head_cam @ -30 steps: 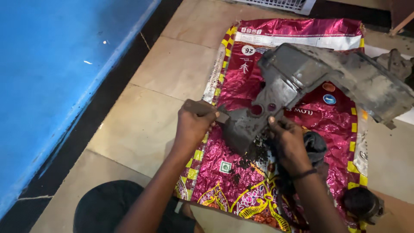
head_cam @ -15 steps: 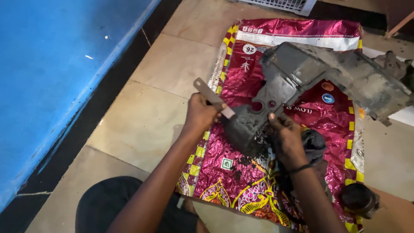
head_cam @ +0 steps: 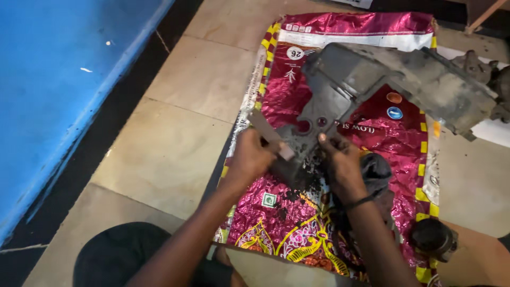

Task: The person scrubs a large, dark metal part with a flat metal tool to remove grime. They then wipe the part with a dark cloth to clean the surface. The person handles the part with both hands, rotating it to access different areas.

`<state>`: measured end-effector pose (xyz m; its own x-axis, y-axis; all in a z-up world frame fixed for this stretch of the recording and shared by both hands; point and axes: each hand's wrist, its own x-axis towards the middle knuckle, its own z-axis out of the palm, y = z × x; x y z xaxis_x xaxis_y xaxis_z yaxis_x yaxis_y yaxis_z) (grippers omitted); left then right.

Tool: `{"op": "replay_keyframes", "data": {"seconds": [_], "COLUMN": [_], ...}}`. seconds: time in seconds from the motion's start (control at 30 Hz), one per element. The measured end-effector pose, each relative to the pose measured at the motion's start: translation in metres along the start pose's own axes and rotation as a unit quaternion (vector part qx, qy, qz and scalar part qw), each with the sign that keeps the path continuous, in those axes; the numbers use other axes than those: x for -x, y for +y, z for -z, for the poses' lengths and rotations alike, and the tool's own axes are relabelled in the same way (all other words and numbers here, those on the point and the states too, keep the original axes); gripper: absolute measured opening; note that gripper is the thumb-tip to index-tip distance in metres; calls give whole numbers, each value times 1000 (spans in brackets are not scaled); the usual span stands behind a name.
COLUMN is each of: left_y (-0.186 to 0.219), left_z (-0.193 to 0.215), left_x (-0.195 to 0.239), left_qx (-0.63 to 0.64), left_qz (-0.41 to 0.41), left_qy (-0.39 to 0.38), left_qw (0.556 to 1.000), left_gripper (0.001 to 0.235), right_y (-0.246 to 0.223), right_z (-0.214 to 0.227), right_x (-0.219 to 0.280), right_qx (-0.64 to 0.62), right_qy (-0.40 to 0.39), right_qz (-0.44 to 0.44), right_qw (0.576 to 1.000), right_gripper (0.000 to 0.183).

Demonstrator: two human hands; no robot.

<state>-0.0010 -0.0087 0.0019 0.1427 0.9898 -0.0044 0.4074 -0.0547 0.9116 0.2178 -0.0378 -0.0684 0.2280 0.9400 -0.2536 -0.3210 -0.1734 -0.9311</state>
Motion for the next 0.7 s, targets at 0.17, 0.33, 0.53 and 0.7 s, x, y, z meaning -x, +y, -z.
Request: {"op": "replay_keyframes", "data": {"seconds": [0.17, 0.33, 0.53, 0.7], "left_y": [14, 14, 3, -1], "left_z": [5, -11, -21, 13], "left_x": [-3, 3, 9, 7], "left_qx": [104, 6, 8, 78], "left_qz": [49, -34, -48, 17], "left_qy": [-8, 32, 29, 64], "left_qw": [993, 999, 998, 995], "left_gripper": [13, 15, 19, 17], "right_y": [-2, -6, -4, 1], "right_z": [-1, -6, -7, -5], "right_x": [6, 6, 2, 5], "right_qx": [-7, -23, -27, -16], "right_qy": [-13, -8, -12, -17], "right_qz": [2, 5, 3, 23], "right_qw": [1000, 1000, 1000, 999], "right_gripper": [15, 11, 11, 12]}}
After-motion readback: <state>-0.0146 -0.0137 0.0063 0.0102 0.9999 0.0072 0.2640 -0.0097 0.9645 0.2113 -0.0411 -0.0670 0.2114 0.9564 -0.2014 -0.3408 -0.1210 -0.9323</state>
